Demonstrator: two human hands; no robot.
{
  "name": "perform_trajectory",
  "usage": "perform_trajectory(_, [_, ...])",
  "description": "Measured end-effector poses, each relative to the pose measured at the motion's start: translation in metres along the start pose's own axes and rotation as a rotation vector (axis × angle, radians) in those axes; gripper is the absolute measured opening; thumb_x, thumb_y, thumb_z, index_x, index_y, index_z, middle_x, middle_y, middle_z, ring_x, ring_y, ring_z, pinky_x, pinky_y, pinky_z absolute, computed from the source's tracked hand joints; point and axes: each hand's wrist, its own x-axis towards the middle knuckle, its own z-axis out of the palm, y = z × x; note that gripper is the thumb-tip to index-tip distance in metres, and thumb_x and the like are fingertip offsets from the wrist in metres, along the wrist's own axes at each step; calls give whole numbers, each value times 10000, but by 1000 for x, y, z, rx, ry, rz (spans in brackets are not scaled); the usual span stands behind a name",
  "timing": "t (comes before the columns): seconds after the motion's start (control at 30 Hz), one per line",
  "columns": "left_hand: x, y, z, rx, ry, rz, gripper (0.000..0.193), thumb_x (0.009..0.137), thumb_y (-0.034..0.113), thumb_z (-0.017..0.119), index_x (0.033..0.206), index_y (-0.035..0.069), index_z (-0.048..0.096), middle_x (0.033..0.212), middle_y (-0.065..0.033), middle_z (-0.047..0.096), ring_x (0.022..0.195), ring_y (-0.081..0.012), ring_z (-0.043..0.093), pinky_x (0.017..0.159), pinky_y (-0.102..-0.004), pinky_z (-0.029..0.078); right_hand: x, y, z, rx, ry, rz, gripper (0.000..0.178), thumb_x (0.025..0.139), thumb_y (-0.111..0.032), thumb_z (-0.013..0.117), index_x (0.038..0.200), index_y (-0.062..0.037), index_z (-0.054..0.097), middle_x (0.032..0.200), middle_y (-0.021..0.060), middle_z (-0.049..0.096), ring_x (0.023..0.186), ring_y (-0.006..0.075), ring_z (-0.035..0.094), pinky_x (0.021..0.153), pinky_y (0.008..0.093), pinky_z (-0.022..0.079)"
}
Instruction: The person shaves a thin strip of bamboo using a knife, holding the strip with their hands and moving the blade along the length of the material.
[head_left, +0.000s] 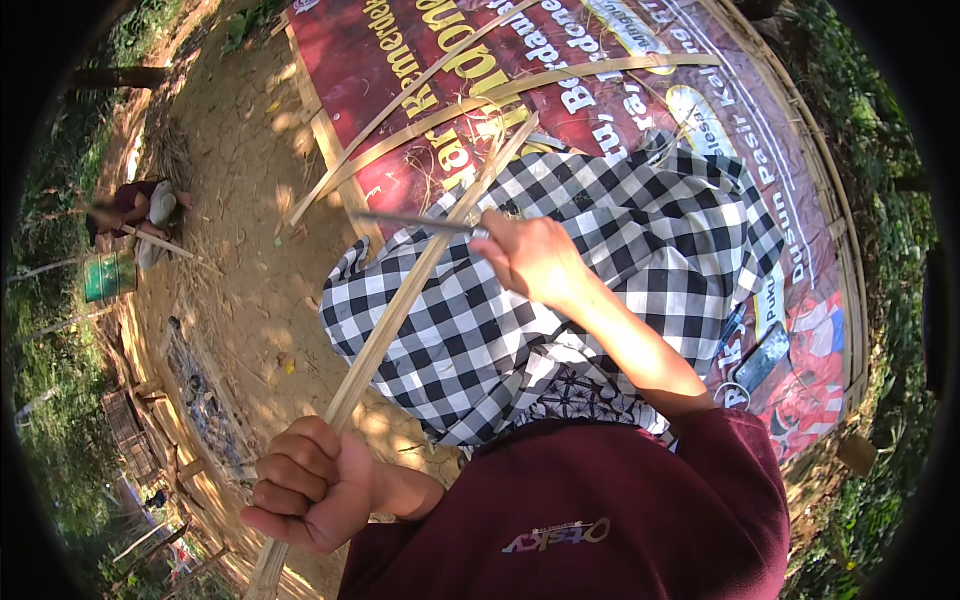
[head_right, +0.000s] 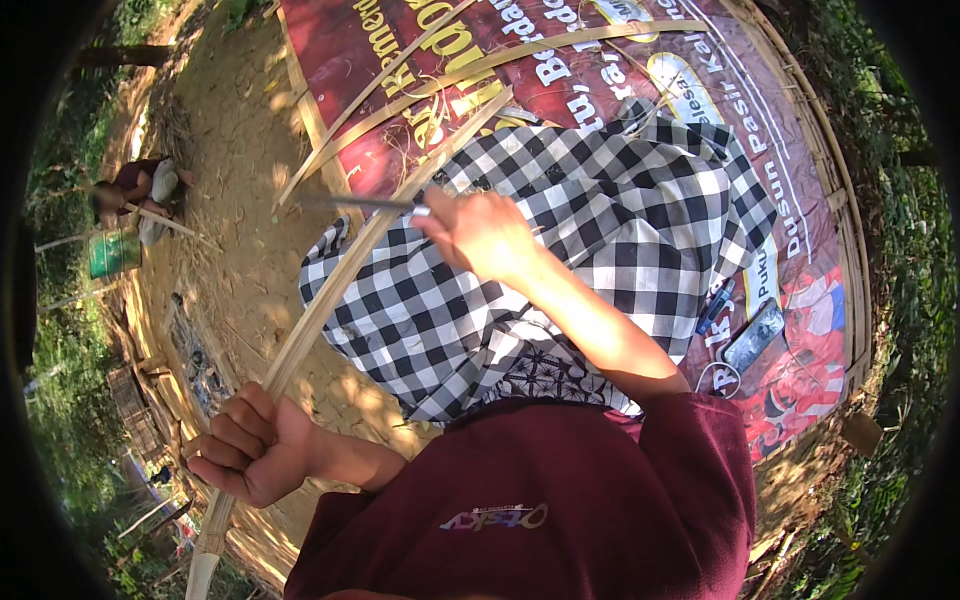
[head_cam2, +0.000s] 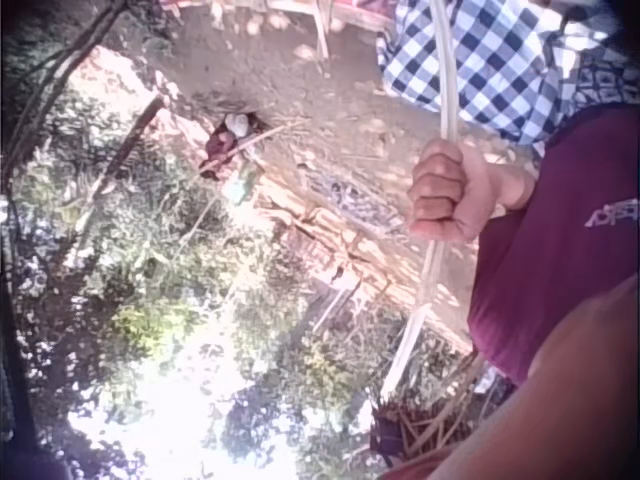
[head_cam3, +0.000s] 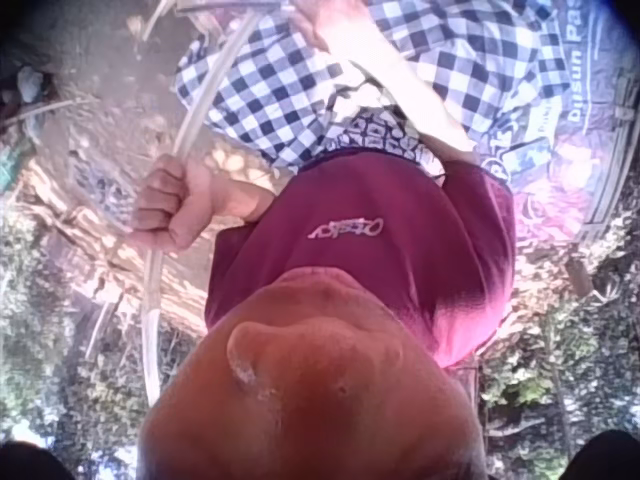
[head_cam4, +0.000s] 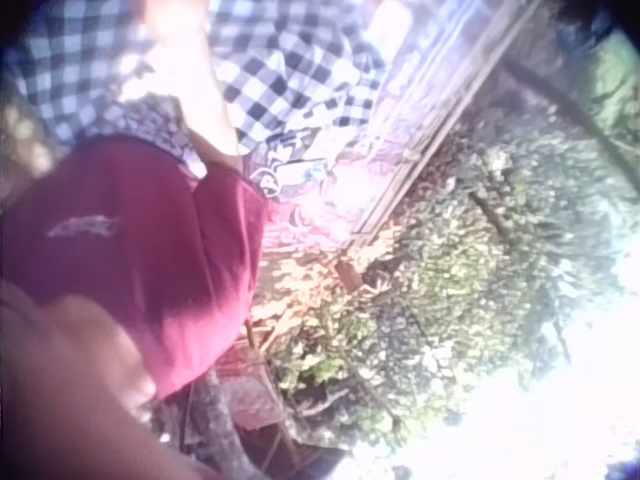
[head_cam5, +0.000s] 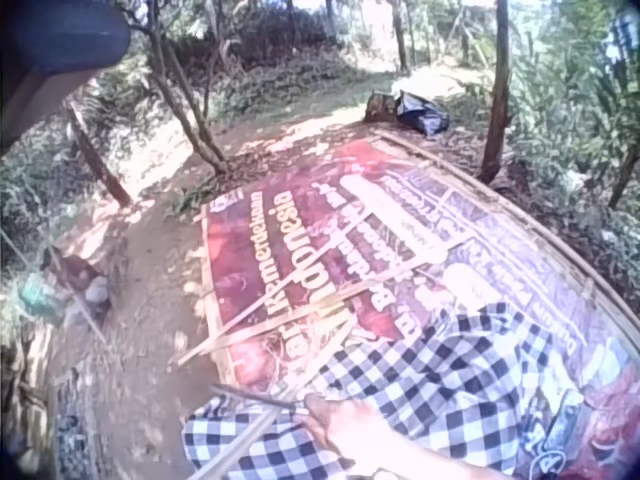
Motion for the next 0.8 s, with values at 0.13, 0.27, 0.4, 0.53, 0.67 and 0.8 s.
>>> perform_trajectory(0.13, [7, -7, 3, 83, -39, 21, 487, 1016, 305, 312, 549, 189, 234, 465, 51, 129, 414, -76, 83, 452, -241, 145, 24, 61, 36, -17, 69, 215, 428, 942, -408, 481, 847, 0, 565, 686, 245, 614, 697, 446, 609, 616, 534, 474])
perform_trajectory(0.27, [11, -5, -9, -95, 85, -23, 504, 1015, 321, 316, 536, 189, 233, 466, 49, 129, 424, -80, 76, 456, -248, 131, 18, 72, 52, 221, 199, 44, 449, 982, -356, 430, 777, 37, 502, 565, 209, 526, 521, 403, 532, 536, 449, 412])
perform_trajectory(0.4, [-4, 1, -11, -14, 43, -21, 510, 1016, 329, 294, 531, 186, 231, 457, 50, 143, 406, -76, 86, 445, -243, 138, 6, 37, 19, 1065, -447, 444, 468, 1009, -384, 357, 775, 14, 431, 529, 76, 461, 435, 200, 471, 449, 384, 379])
perform_trajectory(0.53, [0, 0, -10, 29, 143, 17, 522, 1018, 341, 267, 524, 180, 214, 448, 49, 156, 383, -72, 102, 418, -228, 142, -24, -22, 18, 458, -87, -68, 283, 987, -303, 437, 885, -39, 433, 563, 113, 532, 438, 296, 511, 440, 391, 427])
perform_trajectory(0.67, [7, -1, -8, -47, 18, -23, 503, 1014, 325, 308, 535, 184, 258, 451, 51, 154, 407, -73, 89, 453, -241, 150, -43, -42, 19, 311, -54, -304, 221, 919, -265, 558, 980, -69, 475, 629, 108, 572, 559, 327, 590, 487, 415, 460])
perform_trajectory(0.8, [4, -1, -7, -7, -103, -33, 495, 1016, 324, 301, 542, 185, 267, 453, 51, 153, 409, -74, 91, 455, -242, 152, -4, 4, 15, -96, 43, -4, 260, 921, -319, 534, 871, -68, 488, 640, 137, 582, 546, 362, 587, 448, 446, 453])
